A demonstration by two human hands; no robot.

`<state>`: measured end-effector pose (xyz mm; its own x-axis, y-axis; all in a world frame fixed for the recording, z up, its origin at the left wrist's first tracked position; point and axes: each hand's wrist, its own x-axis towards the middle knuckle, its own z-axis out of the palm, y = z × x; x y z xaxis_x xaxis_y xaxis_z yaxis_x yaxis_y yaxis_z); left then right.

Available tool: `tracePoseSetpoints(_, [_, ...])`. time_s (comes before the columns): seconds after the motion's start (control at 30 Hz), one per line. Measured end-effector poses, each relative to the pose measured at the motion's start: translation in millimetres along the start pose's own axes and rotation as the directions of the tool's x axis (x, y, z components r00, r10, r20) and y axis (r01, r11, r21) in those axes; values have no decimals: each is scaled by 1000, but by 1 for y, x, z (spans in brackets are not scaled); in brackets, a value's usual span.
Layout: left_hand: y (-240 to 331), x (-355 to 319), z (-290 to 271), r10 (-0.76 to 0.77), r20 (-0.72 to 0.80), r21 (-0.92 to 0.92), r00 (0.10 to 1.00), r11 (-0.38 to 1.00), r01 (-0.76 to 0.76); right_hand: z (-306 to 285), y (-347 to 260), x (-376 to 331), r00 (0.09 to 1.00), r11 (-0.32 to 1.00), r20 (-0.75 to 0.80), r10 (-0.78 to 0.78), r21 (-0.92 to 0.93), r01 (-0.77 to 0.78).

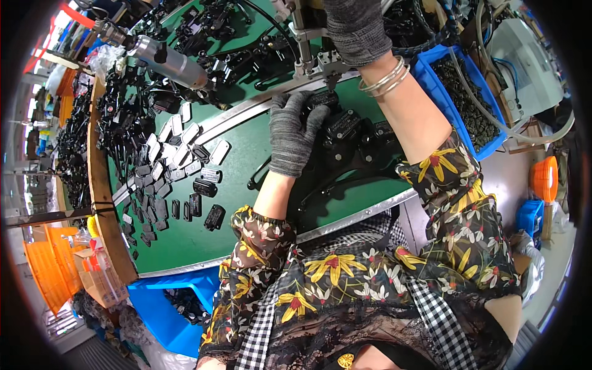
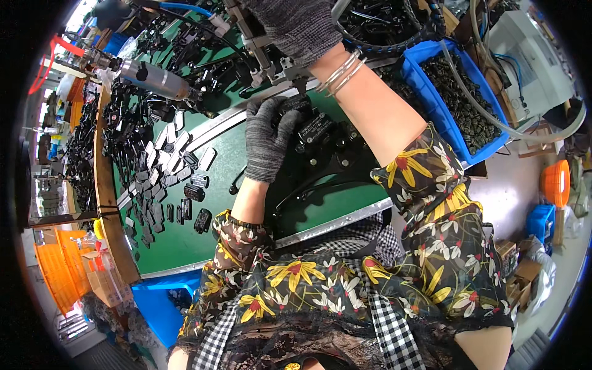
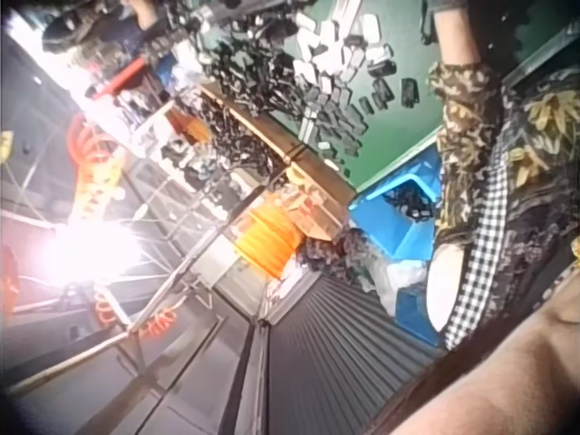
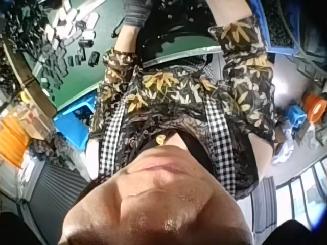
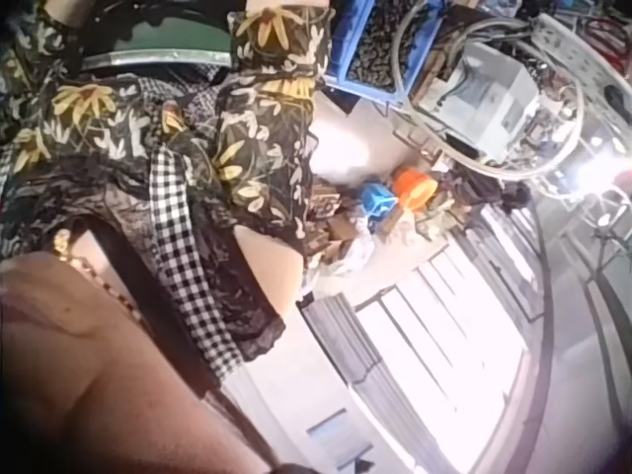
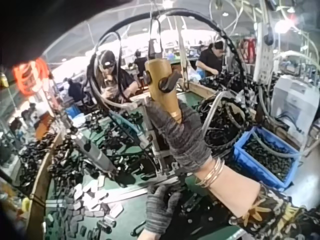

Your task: Assembling black plastic and metal components and using a pneumatic press machine to fasten them together.

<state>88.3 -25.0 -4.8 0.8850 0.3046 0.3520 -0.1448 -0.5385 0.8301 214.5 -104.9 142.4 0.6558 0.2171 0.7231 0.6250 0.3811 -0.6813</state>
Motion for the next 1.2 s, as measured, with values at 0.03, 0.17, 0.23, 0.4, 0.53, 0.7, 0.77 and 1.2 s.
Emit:
tracePoseSetpoints(0.03, [-4, -2, 0, 41, 4, 23, 999, 999, -41, 2, -3, 0, 1000, 1000, 1, 23, 17, -23])
tracePoseSetpoints(0.17, [-4, 2, 0, 169, 3, -11, 986, 986, -169, 5, -6, 2, 999, 999, 17, 30, 18, -30])
tracePoseSetpoints(0.23, [-1, 1, 0, 93, 24, -61, 995, 994, -91, 8, -5, 1, 999, 1000, 20, 26, 4, -26])
tracePoseSetpoints(0.4, [-8, 0, -2, 45, 62, -162, 997, 986, -35, 21, -5, -4, 999, 1000, 30, 18, 8, -18])
tracePoseSetpoints(0.53, [-3, 0, -3, 15, 78, -119, 997, 993, -5, 23, -8, -7, 1000, 1000, 23, 13, 2, -13])
tracePoseSetpoints(0.7, [0, -2, -6, 13, 82, -184, 997, 983, 2, 24, -10, -10, 1000, 1000, 16, 4, -2, -4])
tracePoseSetpoints(0.77, [-3, -3, -5, 18, 88, -184, 996, 983, -2, 25, -10, -13, 1000, 1000, 19, -1, -6, 1])
tracePoseSetpoints(1.2, [-7, -1, 1, 40, 76, -112, 996, 993, -32, 27, -9, -17, 995, 990, 5, -100, -103, 100])
